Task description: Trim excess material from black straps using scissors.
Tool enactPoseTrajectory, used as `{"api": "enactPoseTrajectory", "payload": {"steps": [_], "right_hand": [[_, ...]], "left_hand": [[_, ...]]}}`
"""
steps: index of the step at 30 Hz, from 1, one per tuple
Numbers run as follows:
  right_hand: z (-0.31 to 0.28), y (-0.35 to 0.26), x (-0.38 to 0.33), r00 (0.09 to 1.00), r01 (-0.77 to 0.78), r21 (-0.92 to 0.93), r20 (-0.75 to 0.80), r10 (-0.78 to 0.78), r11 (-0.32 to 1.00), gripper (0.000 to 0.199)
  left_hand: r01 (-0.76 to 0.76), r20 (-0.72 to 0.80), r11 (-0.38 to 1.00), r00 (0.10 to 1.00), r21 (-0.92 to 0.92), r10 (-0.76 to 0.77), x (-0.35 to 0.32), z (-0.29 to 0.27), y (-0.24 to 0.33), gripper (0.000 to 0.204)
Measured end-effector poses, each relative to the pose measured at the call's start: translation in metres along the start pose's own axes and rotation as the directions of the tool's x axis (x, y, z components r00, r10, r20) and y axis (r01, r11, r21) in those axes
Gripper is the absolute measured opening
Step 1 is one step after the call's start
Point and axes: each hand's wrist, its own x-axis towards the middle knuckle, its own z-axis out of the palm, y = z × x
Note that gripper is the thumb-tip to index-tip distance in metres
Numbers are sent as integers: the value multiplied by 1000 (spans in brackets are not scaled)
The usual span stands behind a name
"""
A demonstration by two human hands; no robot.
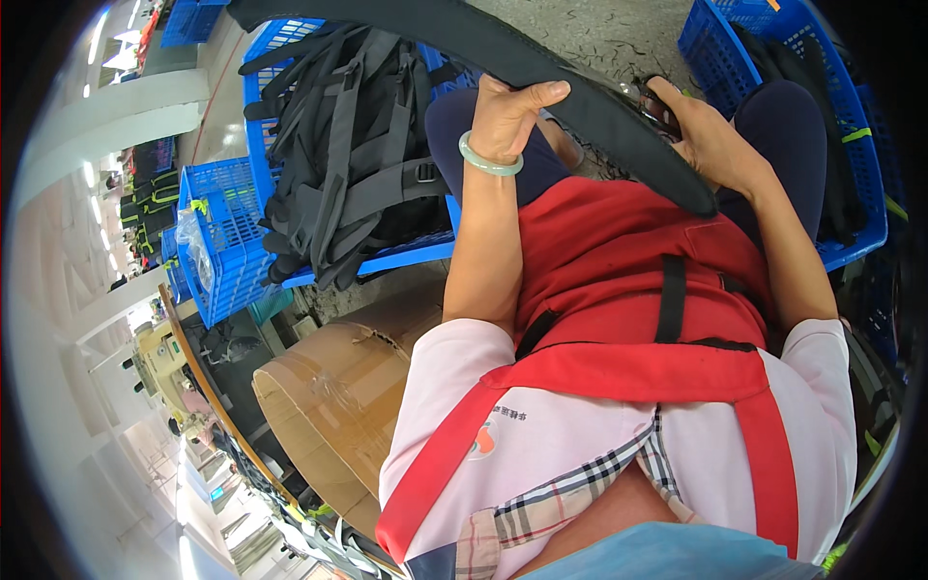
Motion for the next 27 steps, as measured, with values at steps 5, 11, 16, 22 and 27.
{"api": "enactPoseTrajectory", "payload": {"steps": [5,11,16,22,27], "right_hand": [[10,10,1,998,16,-84,-63,-22,996,41],[12,6,5,999,-51,-144,6,53,988,28],[13,3,7,999,-17,-113,-38,13,993,26],[14,14,8,997,-28,-90,-74,21,996,32],[27,19,8,994,-67,-140,-100,53,988,33]], "left_hand": [[-6,-4,1000,1000,8,6,2,4,-4,19],[-4,-16,1000,1000,9,4,1,3,-3,20],[14,-1,1000,1000,-23,-14,0,10,-5,21],[-35,-183,987,983,-154,6,3,16,-1,16],[-42,-155,987,988,-153,18,4,14,-2,16]]}}
